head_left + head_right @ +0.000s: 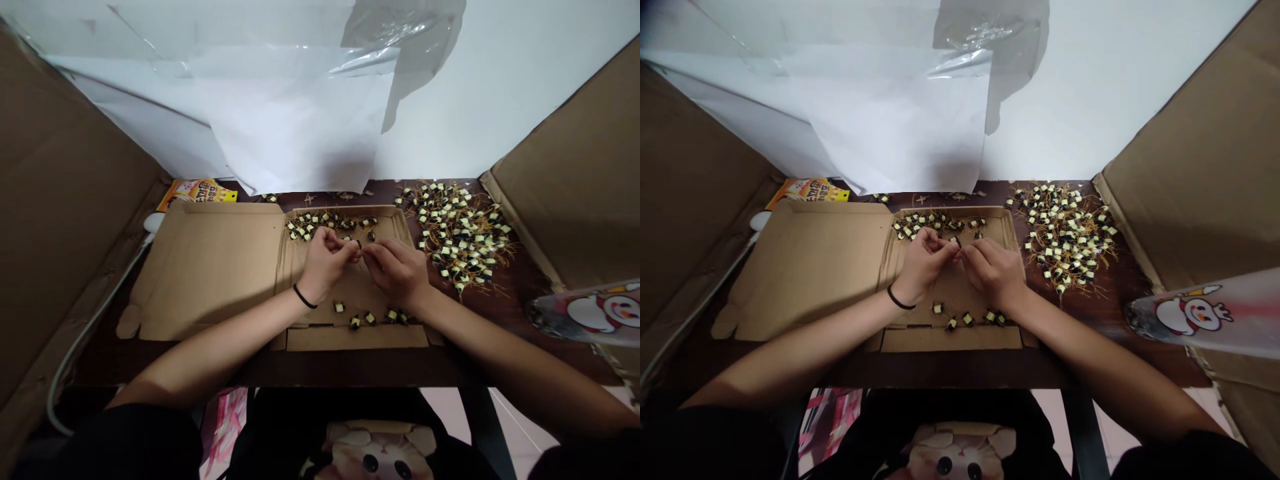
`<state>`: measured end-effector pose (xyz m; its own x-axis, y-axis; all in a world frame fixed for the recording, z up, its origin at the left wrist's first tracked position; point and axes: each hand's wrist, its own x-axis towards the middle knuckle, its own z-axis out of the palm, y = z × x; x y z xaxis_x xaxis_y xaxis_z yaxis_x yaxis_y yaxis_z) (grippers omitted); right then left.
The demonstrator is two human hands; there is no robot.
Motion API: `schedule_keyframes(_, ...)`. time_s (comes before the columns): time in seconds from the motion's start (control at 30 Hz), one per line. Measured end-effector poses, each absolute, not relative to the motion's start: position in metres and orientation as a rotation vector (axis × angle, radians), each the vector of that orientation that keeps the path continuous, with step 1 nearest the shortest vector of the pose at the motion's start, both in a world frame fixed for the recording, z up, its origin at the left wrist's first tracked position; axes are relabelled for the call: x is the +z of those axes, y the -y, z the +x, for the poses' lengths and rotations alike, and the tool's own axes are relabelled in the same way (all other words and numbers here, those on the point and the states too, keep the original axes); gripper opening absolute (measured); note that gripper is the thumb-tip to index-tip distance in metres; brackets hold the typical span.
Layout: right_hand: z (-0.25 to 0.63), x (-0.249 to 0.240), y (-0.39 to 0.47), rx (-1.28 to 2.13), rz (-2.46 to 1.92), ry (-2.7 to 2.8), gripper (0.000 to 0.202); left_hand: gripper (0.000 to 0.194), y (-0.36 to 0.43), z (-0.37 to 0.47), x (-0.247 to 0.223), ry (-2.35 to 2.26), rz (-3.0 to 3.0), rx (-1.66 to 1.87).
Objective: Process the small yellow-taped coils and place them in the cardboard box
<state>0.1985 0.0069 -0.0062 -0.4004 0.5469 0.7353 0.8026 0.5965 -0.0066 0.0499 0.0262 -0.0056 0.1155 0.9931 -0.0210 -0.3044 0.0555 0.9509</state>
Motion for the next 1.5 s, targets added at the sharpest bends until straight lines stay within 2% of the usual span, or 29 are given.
schedule_keyframes(0.23,0.2,-0.005,-0.003,-0.477,-0.963,2.116,0.008,0.046,-0.028,0.05,-0.006,-0.911,0.903,1.266)
schedule_keyframes(0.6,0.203,-0.002,-0.01,-0.311,-0.882,2.137,0.013,0.049,-0.029,0.047,-0.003,-0.841,0.874,1.188)
schedule_keyframes(0.77,0.21,0.006,-0.01,-0.202,-0.678,2.167,0.01,0.048,-0.033,0.039,0.001,-0.709,0.703,0.998)
schedule_keyframes(0.97,0.207,0.013,-0.007,-0.162,-0.757,1.977,0.014,0.042,-0.034,0.033,0.007,-0.553,0.57,0.788)
schedule_keyframes(1.5,0.206,0.01,-0.008,-0.133,-0.701,1.949,0.025,0.04,-0.034,0.031,0.005,-0.462,0.587,0.723)
